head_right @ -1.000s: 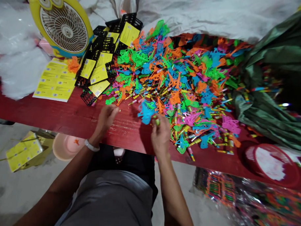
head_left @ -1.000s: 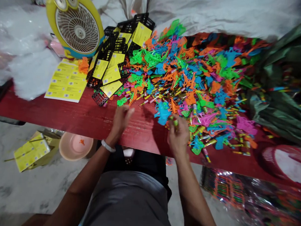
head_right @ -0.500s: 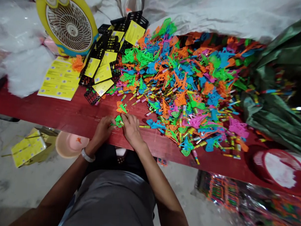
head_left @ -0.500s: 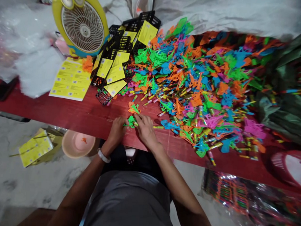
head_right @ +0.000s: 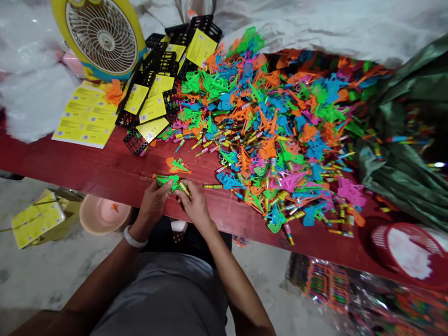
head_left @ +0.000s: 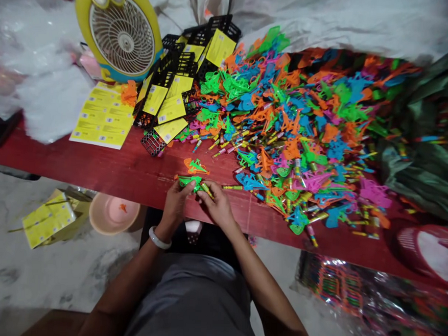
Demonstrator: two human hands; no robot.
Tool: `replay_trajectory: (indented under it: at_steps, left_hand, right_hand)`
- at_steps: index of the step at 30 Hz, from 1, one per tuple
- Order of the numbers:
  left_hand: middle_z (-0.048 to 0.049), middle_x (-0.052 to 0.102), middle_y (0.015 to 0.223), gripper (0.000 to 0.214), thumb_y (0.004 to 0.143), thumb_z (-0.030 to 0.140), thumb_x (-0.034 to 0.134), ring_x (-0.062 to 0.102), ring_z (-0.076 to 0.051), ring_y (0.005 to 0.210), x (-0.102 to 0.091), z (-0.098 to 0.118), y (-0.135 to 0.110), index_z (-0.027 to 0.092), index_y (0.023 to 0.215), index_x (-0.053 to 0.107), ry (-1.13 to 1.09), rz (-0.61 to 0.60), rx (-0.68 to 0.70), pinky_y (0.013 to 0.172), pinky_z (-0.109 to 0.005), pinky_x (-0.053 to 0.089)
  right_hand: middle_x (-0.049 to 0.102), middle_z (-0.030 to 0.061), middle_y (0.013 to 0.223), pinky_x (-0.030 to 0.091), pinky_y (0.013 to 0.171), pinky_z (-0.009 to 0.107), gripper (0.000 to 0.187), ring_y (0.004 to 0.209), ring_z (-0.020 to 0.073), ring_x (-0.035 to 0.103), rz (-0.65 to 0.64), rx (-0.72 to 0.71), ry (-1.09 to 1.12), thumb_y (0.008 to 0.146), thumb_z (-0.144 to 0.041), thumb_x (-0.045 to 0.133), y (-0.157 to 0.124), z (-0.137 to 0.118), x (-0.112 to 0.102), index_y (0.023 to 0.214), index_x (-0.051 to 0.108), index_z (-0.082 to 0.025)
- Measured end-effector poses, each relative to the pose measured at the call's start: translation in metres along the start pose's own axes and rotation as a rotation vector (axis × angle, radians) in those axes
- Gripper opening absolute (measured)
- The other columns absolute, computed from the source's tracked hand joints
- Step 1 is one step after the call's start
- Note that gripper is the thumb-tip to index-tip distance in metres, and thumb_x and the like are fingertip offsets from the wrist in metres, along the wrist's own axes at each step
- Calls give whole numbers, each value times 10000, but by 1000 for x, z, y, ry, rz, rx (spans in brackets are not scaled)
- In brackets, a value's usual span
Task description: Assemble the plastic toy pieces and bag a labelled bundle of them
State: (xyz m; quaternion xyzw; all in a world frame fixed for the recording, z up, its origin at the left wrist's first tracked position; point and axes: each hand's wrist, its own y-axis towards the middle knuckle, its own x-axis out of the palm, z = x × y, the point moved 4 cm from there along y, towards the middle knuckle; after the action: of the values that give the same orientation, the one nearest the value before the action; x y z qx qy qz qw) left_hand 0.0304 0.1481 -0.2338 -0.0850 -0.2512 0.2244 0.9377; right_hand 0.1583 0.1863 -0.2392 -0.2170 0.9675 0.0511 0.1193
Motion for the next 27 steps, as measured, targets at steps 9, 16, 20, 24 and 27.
replay_trajectory:
  at_steps: [9,16,20,24,27]
  left_hand:
    - [12,714,777,305,675,388,859,606,-125,712,1,2,-8,176,849,727,70,-17,-45,749,-270,484]
    - [9,697,765,305,684,413,850,590,-126,707,6,6,-12,174,812,710,156,-42,-42,749,-276,482]
    - [6,699,782,342,678,449,846,592,-131,706,8,7,-14,177,838,714,172,-50,-52,723,-276,480]
    - [13,690,759,340,665,444,854,581,-125,691,8,7,-14,175,818,712,173,-23,-46,709,-267,474]
    - [15,689,753,313,673,417,851,573,-120,678,9,6,-15,174,818,716,164,-34,-51,704,-264,471]
  right_hand:
    - [732,60,1019,538,866,352,255,943,206,672,67,-48,-59,967,-420,560,-1,-7,-29,1059,693,-223]
    - [752,61,1071,529,943,396,229,1017,227,679,77,-106,-77,963,-373,572,1,-11,-28,1062,734,-245]
    - [744,63,1042,541,912,393,214,989,231,677,110,-122,-109,944,-375,598,0,-12,-30,1049,738,-251]
    - [740,61,1021,543,894,388,198,967,231,675,110,-123,-114,937,-371,612,0,-13,-31,1031,737,-250]
    - [737,59,1017,541,891,382,182,963,228,672,111,-129,-107,932,-351,618,0,-13,-31,1025,734,-246]
